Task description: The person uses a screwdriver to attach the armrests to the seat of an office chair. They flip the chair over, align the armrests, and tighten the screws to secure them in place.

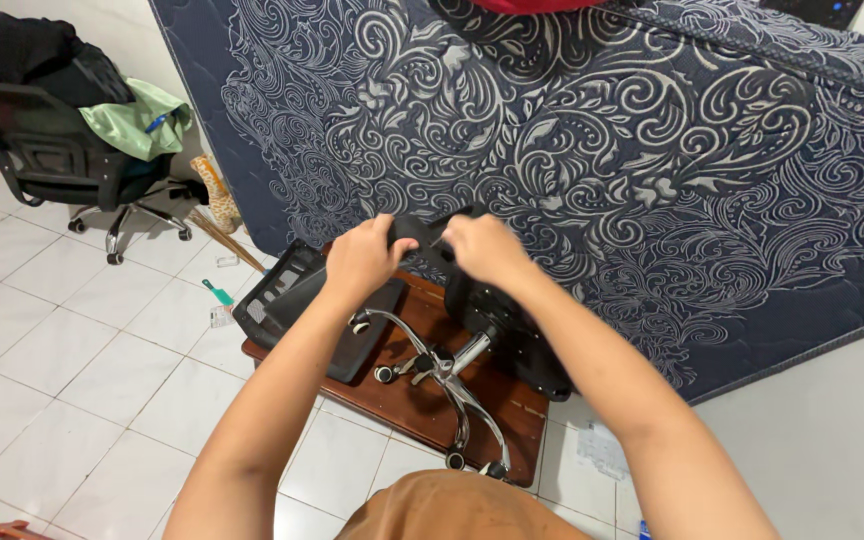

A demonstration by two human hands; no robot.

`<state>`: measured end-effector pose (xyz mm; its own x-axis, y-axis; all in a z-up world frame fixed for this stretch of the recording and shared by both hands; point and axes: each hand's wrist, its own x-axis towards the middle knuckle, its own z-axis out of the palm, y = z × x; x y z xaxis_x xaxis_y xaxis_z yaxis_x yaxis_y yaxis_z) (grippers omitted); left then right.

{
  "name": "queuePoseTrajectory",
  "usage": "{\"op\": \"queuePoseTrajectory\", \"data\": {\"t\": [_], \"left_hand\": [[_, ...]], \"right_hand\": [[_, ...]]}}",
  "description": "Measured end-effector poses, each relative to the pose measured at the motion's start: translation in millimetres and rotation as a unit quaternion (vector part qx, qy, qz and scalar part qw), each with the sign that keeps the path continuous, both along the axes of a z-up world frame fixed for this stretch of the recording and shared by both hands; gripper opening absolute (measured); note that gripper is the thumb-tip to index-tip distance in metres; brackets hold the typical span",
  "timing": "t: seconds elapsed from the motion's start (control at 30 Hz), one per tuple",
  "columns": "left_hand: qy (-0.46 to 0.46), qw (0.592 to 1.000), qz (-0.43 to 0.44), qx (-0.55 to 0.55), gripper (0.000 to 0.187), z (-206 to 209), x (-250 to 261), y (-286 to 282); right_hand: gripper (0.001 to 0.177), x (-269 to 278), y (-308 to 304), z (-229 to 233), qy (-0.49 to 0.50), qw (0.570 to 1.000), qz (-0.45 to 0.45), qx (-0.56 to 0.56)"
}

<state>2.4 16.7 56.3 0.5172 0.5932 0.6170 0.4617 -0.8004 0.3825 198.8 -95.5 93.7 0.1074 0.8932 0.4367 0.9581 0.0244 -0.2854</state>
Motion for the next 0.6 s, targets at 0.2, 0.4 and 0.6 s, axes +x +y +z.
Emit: {"op": "queuePoseTrajectory", "data": {"t": [0.2,0.4,0.6], "left_hand": [[-0.013,1.0,0.012,0.006,0.05,-1.4,-4.8,1.9],[-0.02,0.999,-0.019,0.032,0.052,-5.9,1.1,-0.9],[-0.023,0.999,0.003,0.032,0.05,-5.7,-4.9,-0.6]], "right_hand": [[0.027,28.7,-4.0,27.5,0.017,0.999,-0.011,0.026],[0.024,-16.1,-0.7,-15.5,-0.005,1.0,0.022,0.007],[0.026,14.7,-6.6,12.8,0.031,0.999,-0.005,-0.015]]}}
